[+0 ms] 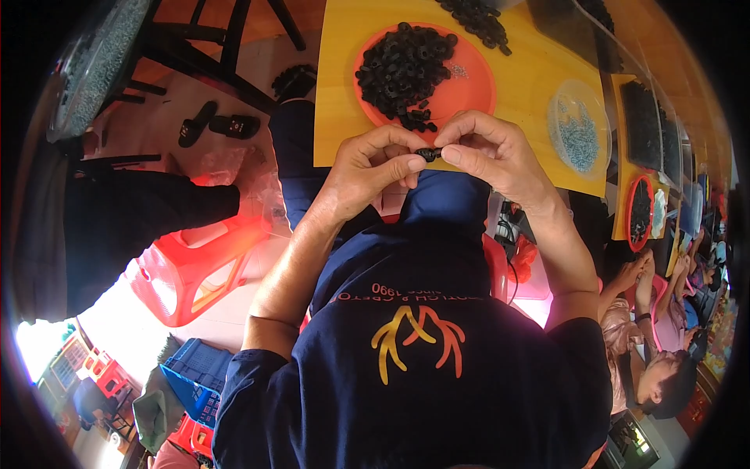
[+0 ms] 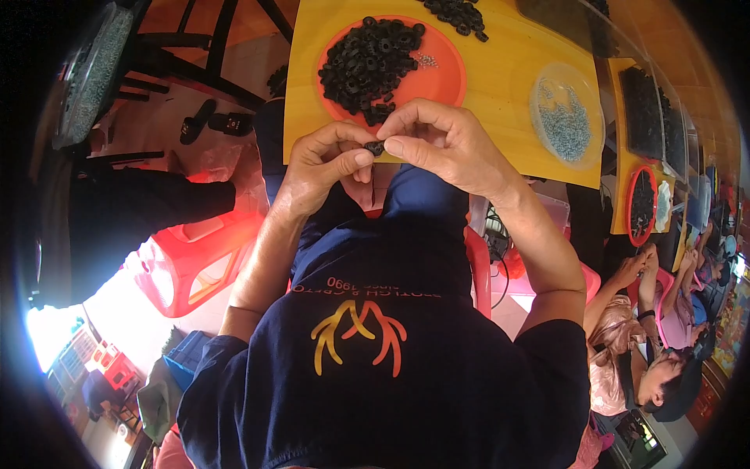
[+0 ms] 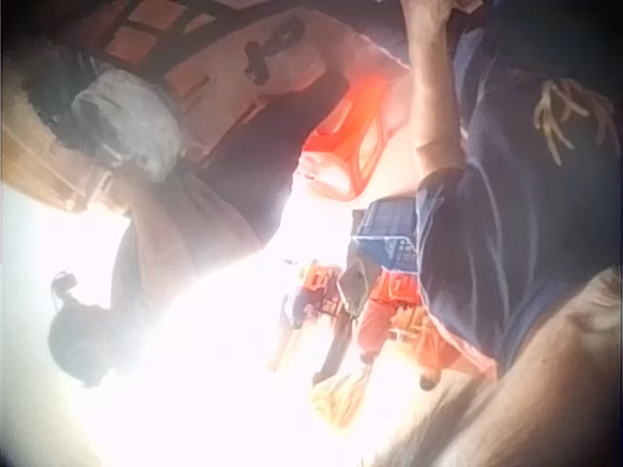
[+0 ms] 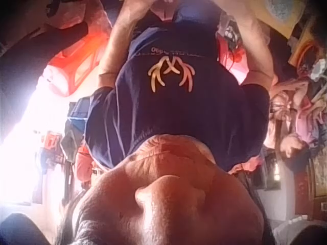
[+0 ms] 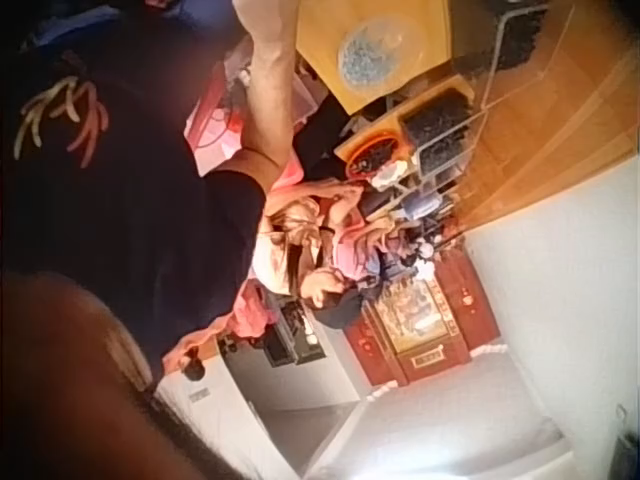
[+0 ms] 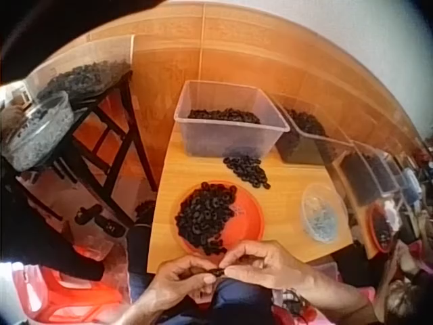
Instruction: The person assembles small parts by picking up springs and plastic pieces from plates and inserting the springs into the plastic pieces by hand, while rearranging trays of components on the table.
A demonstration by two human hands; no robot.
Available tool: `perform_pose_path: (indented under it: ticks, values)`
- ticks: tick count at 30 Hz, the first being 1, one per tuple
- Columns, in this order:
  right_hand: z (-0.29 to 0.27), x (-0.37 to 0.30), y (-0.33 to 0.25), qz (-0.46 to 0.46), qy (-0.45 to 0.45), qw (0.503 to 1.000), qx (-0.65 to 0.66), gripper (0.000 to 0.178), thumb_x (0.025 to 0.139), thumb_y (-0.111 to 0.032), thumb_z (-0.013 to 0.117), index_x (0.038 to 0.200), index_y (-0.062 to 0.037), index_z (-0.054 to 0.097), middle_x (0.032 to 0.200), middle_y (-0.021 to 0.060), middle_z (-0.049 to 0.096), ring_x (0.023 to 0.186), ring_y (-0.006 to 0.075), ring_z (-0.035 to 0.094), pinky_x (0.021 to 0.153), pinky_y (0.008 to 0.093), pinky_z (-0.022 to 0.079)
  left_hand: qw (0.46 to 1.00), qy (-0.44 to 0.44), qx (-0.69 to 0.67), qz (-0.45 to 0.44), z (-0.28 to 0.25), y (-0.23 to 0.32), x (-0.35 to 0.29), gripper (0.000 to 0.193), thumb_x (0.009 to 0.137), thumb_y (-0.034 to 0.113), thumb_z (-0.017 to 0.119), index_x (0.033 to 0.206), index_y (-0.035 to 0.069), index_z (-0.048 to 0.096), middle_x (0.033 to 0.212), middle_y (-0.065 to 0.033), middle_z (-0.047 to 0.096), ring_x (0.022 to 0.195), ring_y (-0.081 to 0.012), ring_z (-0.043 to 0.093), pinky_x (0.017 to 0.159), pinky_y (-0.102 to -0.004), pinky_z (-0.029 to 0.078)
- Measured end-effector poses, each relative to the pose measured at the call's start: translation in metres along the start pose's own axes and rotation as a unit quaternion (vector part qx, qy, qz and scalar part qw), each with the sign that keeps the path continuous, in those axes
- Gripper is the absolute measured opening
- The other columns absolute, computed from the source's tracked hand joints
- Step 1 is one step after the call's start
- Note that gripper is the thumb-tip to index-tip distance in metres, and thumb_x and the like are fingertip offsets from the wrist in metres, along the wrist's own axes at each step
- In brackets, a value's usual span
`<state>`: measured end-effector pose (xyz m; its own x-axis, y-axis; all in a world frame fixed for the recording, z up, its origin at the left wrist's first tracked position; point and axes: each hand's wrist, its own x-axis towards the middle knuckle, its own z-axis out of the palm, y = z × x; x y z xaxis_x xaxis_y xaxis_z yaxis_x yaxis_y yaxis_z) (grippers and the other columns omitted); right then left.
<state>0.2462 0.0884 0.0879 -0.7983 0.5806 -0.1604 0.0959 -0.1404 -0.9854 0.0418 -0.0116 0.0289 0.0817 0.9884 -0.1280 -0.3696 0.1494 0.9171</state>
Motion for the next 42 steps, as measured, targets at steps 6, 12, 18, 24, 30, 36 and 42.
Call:
perform_pose_path:
  ticks: [6,12,18,24,30,36,42]
  values:
    - [0.002,0.0,-0.001,0.004,-0.006,1.0,-0.004,0.013,0.095,-0.007,0.066,0.107,-0.0006,0.065,0.098,0.0003,0.06,0.086,0.0048,0.056,0.074,0.0193,0.045,1.0,-0.015,0.005,0.0,0.0,-0.001,0.001,0.017,0.094,0.014,0.069,0.107,0.003,0.066,0.075,-0.0015,0.065,0.061,-0.0042,0.058,0.049,-0.0184,0.045]
    - [0.004,0.0,-0.005,0.014,-0.001,0.999,-0.05,0.015,0.095,-0.009,0.067,0.108,-0.0009,0.064,0.098,0.0,0.06,0.087,0.0057,0.056,0.077,0.0205,0.046,1.0,-0.018,0.016,0.01,0.0,0.002,0.002,0.015,0.095,0.012,0.068,0.107,0.003,0.066,0.076,-0.0019,0.065,0.062,-0.0046,0.058,0.052,-0.019,0.046]
    - [-0.001,0.0,-0.012,0.003,-0.018,0.973,-0.23,0.026,0.094,-0.024,0.066,0.102,0.0006,0.061,0.081,0.0064,0.062,0.078,0.0158,0.062,0.072,0.0308,0.051,0.999,-0.038,0.02,0.0,0.004,0.01,0.001,0.011,0.095,0.008,0.067,0.103,0.002,0.065,0.075,-0.0018,0.063,0.061,-0.0045,0.056,0.051,-0.0198,0.044]
    - [0.001,-0.007,-0.013,-0.009,-0.07,0.936,-0.345,0.028,0.098,-0.023,0.058,0.083,0.0,0.057,0.071,0.0192,0.058,0.066,0.0394,0.056,0.06,0.0458,0.044,0.998,-0.043,0.048,-0.005,0.009,0.01,-0.002,0.007,0.095,0.006,0.065,0.101,0.003,0.065,0.074,-0.0008,0.06,0.059,-0.0039,0.053,0.049,-0.0201,0.041]
    - [0.014,-0.016,-0.011,-0.023,-0.034,0.905,-0.423,0.027,0.096,-0.019,0.06,0.077,0.0005,0.059,0.067,0.0205,0.06,0.064,0.04,0.06,0.06,0.0474,0.046,0.995,-0.052,0.054,-0.069,0.01,0.007,-0.002,0.007,0.094,0.007,0.066,0.1,0.003,0.064,0.074,0.0001,0.06,0.062,-0.0038,0.053,0.05,-0.0199,0.041]
    - [0.01,-0.015,-0.013,0.077,-0.05,0.954,-0.284,0.027,0.1,-0.021,0.058,0.084,0.0007,0.064,0.066,0.0105,0.066,0.061,0.0234,0.065,0.059,0.0367,0.052,0.992,-0.071,0.034,-0.094,0.005,0.004,-0.001,0.01,0.094,0.01,0.068,0.1,0.003,0.065,0.08,-0.0002,0.061,0.066,-0.005,0.056,0.055,-0.0206,0.044]
    - [-0.003,-0.015,0.005,0.089,-0.11,0.99,0.013,0.05,0.103,-0.042,0.054,0.128,0.0011,0.058,0.117,0.011,0.066,0.108,0.0187,0.064,0.095,0.0341,0.051,0.983,-0.089,0.123,0.104,0.004,0.007,0.01,0.024,0.092,0.013,0.071,0.112,0.004,0.065,0.126,-0.01,0.055,0.104,-0.0162,0.057,0.089,-0.0317,0.047]
